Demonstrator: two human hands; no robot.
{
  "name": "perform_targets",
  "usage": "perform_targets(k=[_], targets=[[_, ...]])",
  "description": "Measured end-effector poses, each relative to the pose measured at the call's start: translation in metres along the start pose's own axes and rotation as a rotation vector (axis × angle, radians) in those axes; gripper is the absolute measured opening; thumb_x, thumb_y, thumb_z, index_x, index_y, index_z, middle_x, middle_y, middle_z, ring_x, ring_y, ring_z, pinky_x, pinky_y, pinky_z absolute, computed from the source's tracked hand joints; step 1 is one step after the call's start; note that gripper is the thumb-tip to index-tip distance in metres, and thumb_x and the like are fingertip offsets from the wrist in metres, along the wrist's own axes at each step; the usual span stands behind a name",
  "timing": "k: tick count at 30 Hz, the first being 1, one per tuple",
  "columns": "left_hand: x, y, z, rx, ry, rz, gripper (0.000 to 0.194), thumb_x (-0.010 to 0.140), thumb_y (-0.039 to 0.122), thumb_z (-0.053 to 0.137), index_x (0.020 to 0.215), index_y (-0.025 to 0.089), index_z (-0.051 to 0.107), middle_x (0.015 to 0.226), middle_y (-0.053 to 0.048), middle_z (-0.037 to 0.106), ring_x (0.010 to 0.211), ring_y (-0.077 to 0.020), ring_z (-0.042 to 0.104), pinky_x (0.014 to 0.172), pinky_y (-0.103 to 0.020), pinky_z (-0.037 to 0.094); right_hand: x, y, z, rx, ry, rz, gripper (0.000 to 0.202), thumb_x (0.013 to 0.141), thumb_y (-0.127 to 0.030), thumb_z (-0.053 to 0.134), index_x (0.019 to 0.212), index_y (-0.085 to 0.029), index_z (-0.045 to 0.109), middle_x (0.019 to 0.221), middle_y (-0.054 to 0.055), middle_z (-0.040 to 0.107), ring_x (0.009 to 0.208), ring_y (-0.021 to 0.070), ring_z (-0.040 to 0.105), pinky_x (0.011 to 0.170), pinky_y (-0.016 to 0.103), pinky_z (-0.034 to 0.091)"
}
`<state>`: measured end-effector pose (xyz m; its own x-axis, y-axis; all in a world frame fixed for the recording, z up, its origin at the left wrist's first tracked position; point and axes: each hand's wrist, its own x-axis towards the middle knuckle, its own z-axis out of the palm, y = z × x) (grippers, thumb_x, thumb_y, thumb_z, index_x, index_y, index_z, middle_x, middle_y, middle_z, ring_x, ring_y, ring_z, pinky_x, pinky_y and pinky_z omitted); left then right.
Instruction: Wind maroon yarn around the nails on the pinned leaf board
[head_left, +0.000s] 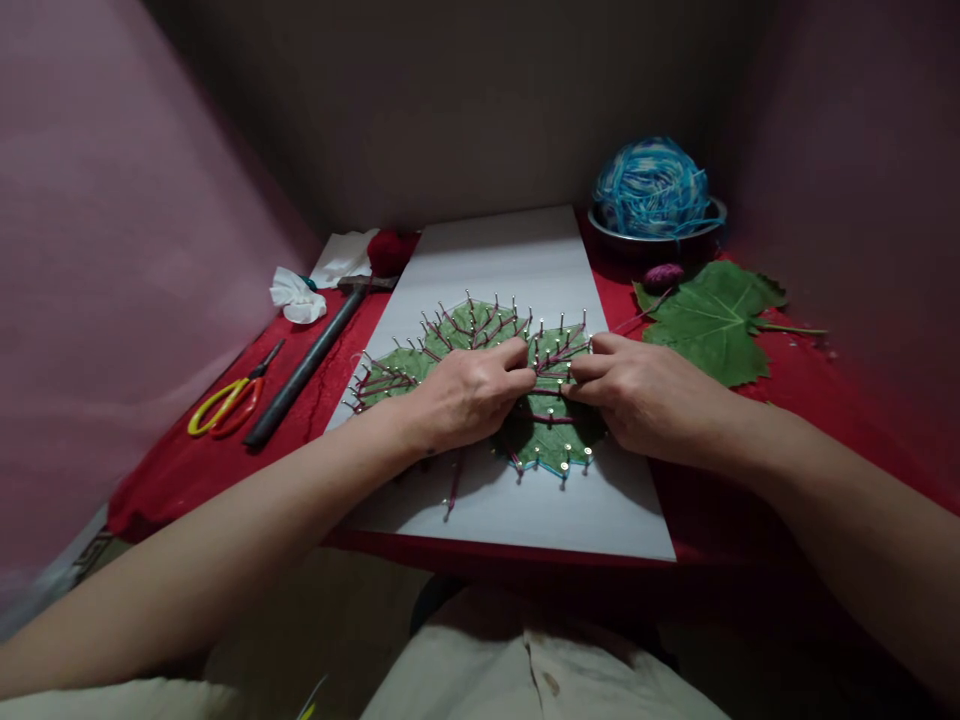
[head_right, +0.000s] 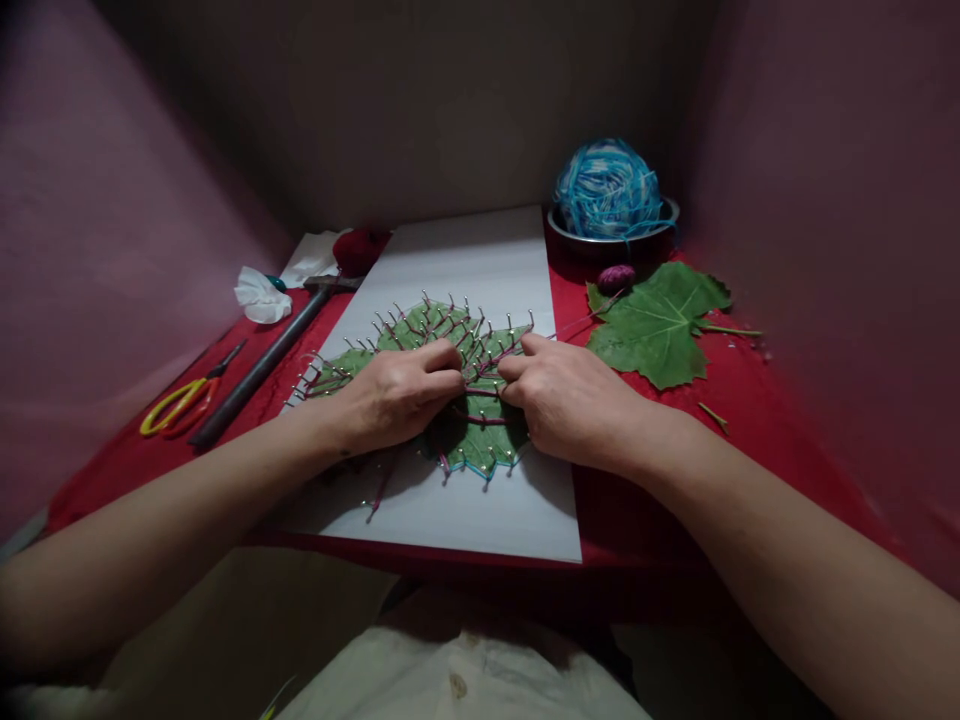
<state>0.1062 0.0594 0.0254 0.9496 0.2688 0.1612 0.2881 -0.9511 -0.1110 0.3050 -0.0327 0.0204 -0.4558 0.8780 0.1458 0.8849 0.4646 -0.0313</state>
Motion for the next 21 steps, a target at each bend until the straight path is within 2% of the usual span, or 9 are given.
perform_targets(k=[5, 10, 13, 15, 17, 21], targets=[[0.000, 0.002, 0.003, 0.033, 0.087, -0.134, 0.028, 0.094, 0.023, 0.039, 0.081, 0.019, 0.065, 0.087, -0.006, 0.057, 0.065, -0.0119, 0.051, 0.047, -0.024, 0.033, 0.000, 0.004, 0.001, 0.056, 0.034, -0.004, 0.032, 0.072, -0.001, 0.048, 0.080, -0.018, 0.074, 0.080, 0.007, 0.064, 0.080, 0.0204, 0.046, 0.062, 0.031, 0.033], [-0.001, 0.001, 0.006, 0.064, 0.085, -0.148, 0.026, 0.092, 0.022, 0.042, 0.078, 0.020, 0.064, 0.076, -0.004, 0.055, 0.060, -0.0123, 0.047, 0.046, -0.027, 0.030, -0.002, 0.010, -0.008, 0.259, 0.105, 0.007, 0.035, 0.073, -0.005, 0.046, 0.086, -0.020, 0.074, 0.082, 0.005, 0.065, 0.076, 0.0160, 0.053, 0.063, 0.028, 0.038], [0.001, 0.001, 0.007, 0.008, 0.089, -0.174, 0.023, 0.091, 0.022, 0.045, 0.077, 0.020, 0.063, 0.077, -0.003, 0.056, 0.060, -0.0118, 0.047, 0.048, -0.027, 0.031, 0.004, 0.015, -0.018, 0.403, 0.165, 0.062, 0.032, 0.076, -0.009, 0.046, 0.088, -0.019, 0.074, 0.083, 0.004, 0.065, 0.068, 0.0117, 0.055, 0.061, 0.025, 0.040], [0.001, 0.001, 0.008, -0.046, 0.093, -0.190, 0.022, 0.091, 0.021, 0.045, 0.077, 0.019, 0.063, 0.079, -0.003, 0.056, 0.062, -0.0113, 0.048, 0.049, -0.026, 0.032, 0.011, 0.019, -0.022, 0.419, 0.196, 0.097, 0.031, 0.078, -0.011, 0.046, 0.089, -0.019, 0.074, 0.081, 0.004, 0.065, 0.066, 0.0110, 0.055, 0.061, 0.025, 0.041], [0.001, 0.000, 0.009, -0.074, 0.100, -0.200, 0.021, 0.091, 0.021, 0.046, 0.077, 0.019, 0.062, 0.080, -0.002, 0.056, 0.063, -0.0111, 0.049, 0.049, -0.026, 0.033, 0.022, 0.023, -0.023, 0.373, 0.169, 0.110, 0.029, 0.078, -0.012, 0.047, 0.088, -0.019, 0.074, 0.081, 0.004, 0.065, 0.067, 0.0112, 0.055, 0.062, 0.025, 0.040], [0.001, 0.000, 0.010, -0.072, 0.109, -0.204, 0.020, 0.090, 0.021, 0.048, 0.076, 0.019, 0.061, 0.079, -0.001, 0.056, 0.062, -0.0107, 0.048, 0.049, -0.025, 0.032, 0.043, 0.027, -0.018, 0.217, 0.021, 0.146, 0.023, 0.076, -0.016, 0.054, 0.084, -0.021, 0.075, 0.083, 0.004, 0.062, 0.066, 0.0115, 0.052, 0.061, 0.026, 0.038]])
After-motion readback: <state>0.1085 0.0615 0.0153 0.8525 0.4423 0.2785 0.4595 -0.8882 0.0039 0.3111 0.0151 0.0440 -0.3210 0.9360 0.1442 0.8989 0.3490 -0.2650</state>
